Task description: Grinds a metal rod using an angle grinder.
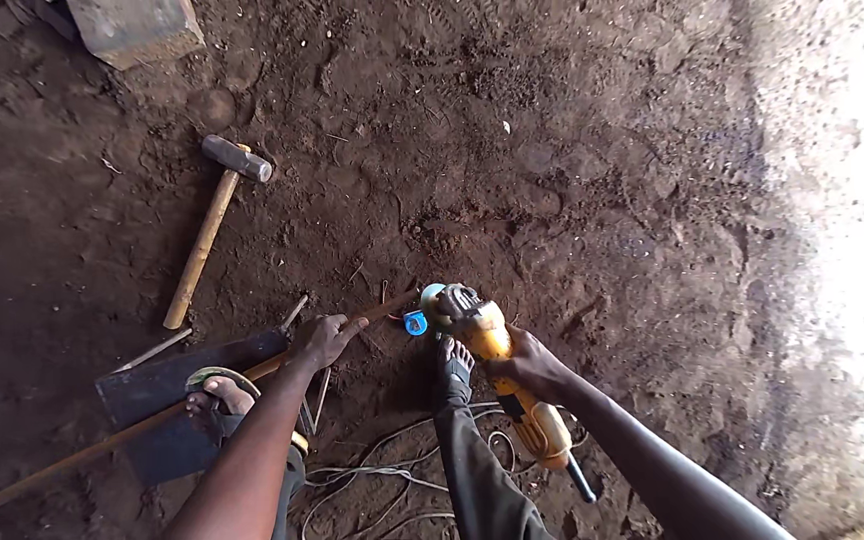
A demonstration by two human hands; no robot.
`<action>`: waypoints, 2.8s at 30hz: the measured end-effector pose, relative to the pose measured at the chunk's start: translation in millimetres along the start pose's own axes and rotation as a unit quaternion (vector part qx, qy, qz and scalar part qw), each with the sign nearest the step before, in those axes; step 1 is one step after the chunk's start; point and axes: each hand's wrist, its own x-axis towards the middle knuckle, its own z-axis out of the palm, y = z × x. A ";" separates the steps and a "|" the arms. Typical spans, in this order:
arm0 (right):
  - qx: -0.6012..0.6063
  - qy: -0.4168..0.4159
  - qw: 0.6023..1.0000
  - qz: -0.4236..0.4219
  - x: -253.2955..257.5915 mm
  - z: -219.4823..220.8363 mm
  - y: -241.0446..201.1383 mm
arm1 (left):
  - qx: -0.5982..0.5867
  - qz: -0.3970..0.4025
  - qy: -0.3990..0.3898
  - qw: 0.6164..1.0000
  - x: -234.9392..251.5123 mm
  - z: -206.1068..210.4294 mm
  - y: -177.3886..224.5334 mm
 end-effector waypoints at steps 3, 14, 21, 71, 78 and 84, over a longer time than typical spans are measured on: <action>0.008 0.010 1.000 0.000 12.7 4.8 -2.1 | 0.013 -0.002 -0.008 1.000 -2.8 -1.9 4.4; 0.044 0.001 0.999 -0.001 3.8 14.5 29.6 | -0.054 0.012 -0.045 0.997 15.1 -12.5 -4.0; 0.084 -0.004 0.996 -0.022 28.2 23.6 14.1 | 0.048 -0.036 -0.016 0.998 -0.1 -13.1 15.7; 0.355 -0.246 0.900 0.059 39.4 5.3 52.5 | 0.022 -0.019 0.083 0.996 -1.4 3.4 3.7; 0.406 -0.362 0.838 0.031 66.4 -9.6 49.1 | 0.033 -0.016 0.079 0.996 0.3 4.4 1.2; 0.326 -0.249 0.911 0.041 51.9 -5.2 28.4 | 0.045 -0.005 0.094 0.994 -1.1 2.3 0.2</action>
